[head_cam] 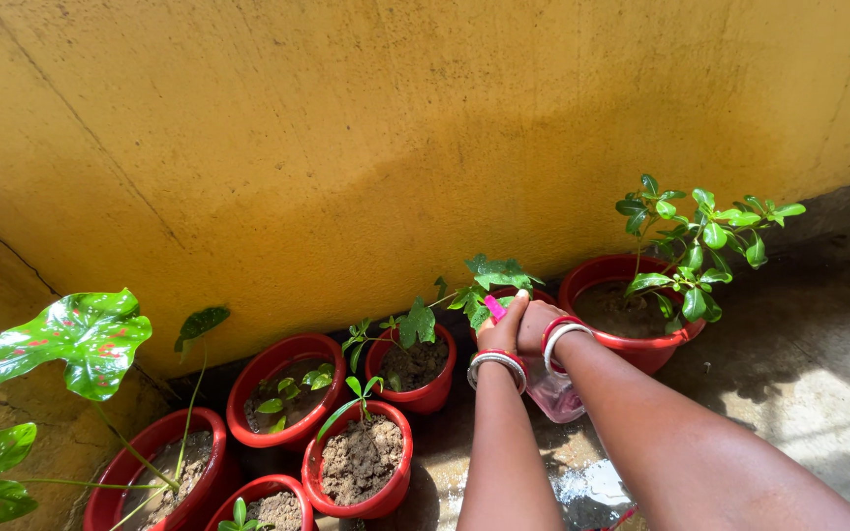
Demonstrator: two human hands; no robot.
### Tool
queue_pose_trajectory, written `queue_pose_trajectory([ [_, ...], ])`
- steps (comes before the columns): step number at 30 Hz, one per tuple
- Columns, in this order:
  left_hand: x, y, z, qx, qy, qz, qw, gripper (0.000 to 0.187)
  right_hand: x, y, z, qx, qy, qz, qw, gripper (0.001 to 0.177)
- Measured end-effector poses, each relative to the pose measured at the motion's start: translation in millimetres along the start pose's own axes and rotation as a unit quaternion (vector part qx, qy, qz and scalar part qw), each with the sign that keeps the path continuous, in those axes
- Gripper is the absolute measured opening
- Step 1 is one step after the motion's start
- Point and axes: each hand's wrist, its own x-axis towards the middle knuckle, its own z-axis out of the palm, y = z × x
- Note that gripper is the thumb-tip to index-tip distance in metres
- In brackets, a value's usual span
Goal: The person waters potted plants on a balcony using a small spray bottle, spraying each plant multiple times.
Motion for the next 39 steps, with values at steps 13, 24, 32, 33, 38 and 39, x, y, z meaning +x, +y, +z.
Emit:
queue_pose_trajectory([
  [13,-21.8,18.4,15.4,0.064,-0.007,-0.002,0.998,0.056,-14.9,6.4,-20.8,0.012,0.020,-0.002,1.000,0.043],
  [24,-7.1,-9.7,43.3,0.040,-0.012,0.020,0.999,0.061,2.7,47.2,-14.2,-0.008,-0.009,-0.005,1.000,0.041],
  [32,-2.9,-19.9,53.6,0.050,-0.009,0.013,0.999,0.061,-2.8,57.4,-20.3,-0.029,0.003,-0.031,0.999,0.040],
  [33,-3.6,-18.3,54.8,0.049,-0.009,0.014,0.999,0.061,-5.7,54.9,-23.5,-0.060,-0.003,-0.015,0.998,0.038],
  [38,-6.5,-10.2,54.2,0.040,-0.007,0.025,0.999,0.059,-15.3,41.8,-33.8,-0.029,0.020,0.010,0.999,0.037],
  [39,-6.6,-9.4,52.2,0.040,-0.007,0.025,0.999,0.059,-14.9,40.5,-33.0,-0.026,0.018,0.008,0.999,0.037],
])
